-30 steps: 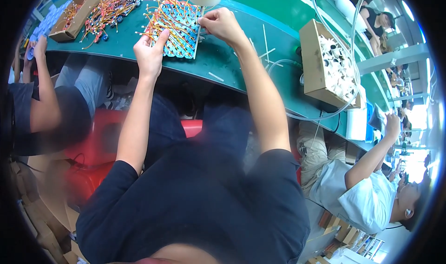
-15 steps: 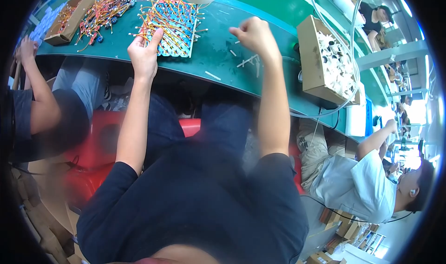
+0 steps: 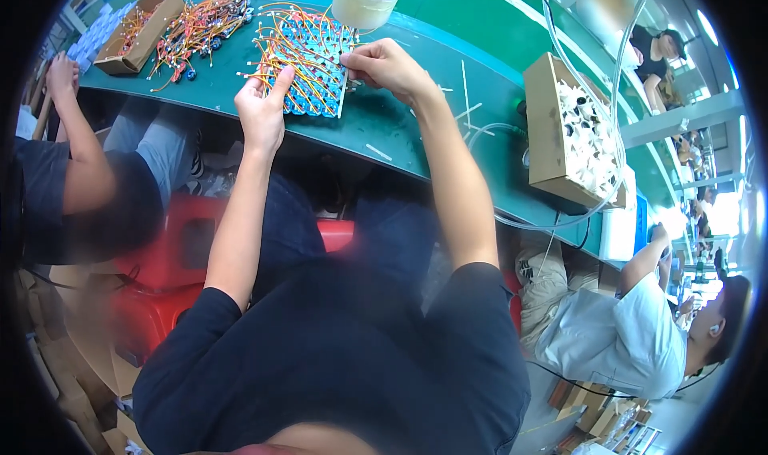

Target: The person inserts colored wires into circuit boards by hand, taking the wires from a plastic container and a cardboard box.

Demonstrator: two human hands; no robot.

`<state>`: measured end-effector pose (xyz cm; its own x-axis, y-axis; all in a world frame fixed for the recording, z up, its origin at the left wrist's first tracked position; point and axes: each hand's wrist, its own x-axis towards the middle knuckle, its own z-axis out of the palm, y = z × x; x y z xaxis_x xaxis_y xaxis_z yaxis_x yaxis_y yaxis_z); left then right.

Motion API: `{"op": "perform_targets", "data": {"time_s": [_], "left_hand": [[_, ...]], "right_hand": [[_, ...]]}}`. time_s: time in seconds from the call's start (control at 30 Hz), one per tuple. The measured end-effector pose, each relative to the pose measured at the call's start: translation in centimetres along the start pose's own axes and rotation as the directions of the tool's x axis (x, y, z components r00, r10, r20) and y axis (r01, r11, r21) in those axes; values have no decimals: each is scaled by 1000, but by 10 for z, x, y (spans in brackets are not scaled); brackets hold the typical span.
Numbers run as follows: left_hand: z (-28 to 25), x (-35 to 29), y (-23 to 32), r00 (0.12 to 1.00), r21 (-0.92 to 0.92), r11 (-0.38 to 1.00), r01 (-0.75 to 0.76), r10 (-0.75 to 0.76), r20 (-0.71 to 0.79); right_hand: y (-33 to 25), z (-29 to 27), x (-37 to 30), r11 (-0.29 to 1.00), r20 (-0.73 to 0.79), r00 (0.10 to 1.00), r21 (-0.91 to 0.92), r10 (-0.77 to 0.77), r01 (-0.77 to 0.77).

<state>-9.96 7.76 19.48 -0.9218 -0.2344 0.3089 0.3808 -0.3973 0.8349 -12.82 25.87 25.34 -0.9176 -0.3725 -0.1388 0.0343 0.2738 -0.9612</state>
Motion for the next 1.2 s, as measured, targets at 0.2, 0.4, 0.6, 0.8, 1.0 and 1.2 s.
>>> {"op": "perform_targets", "data": {"time_s": [0.2,0.4,0.6,0.8,1.0,1.2], "left_hand": [[1,0,2,1000,51,998,24,-24,10],[0,2,-3,1000,99,995,-16,15,9],[0,4,-6,1000,71,997,-11,12,-15],[-2,4,-6,999,52,999,-7,9,-36],[-1,5,-5,997,-3,1000,-4,4,-75],[-1,3,-5,997,-79,997,-5,-1,-79]], "right_hand": [[15,1,8,972,-84,980,-168,-179,164],[8,3,0,953,-88,985,-279,-151,121],[3,-16,-19,887,-319,905,-445,-282,120],[-1,-36,-57,493,-443,889,-804,-120,-334],[-4,-6,-41,787,-220,887,-577,-405,217],[-9,18,-23,983,-38,999,-184,15,-22]]}}
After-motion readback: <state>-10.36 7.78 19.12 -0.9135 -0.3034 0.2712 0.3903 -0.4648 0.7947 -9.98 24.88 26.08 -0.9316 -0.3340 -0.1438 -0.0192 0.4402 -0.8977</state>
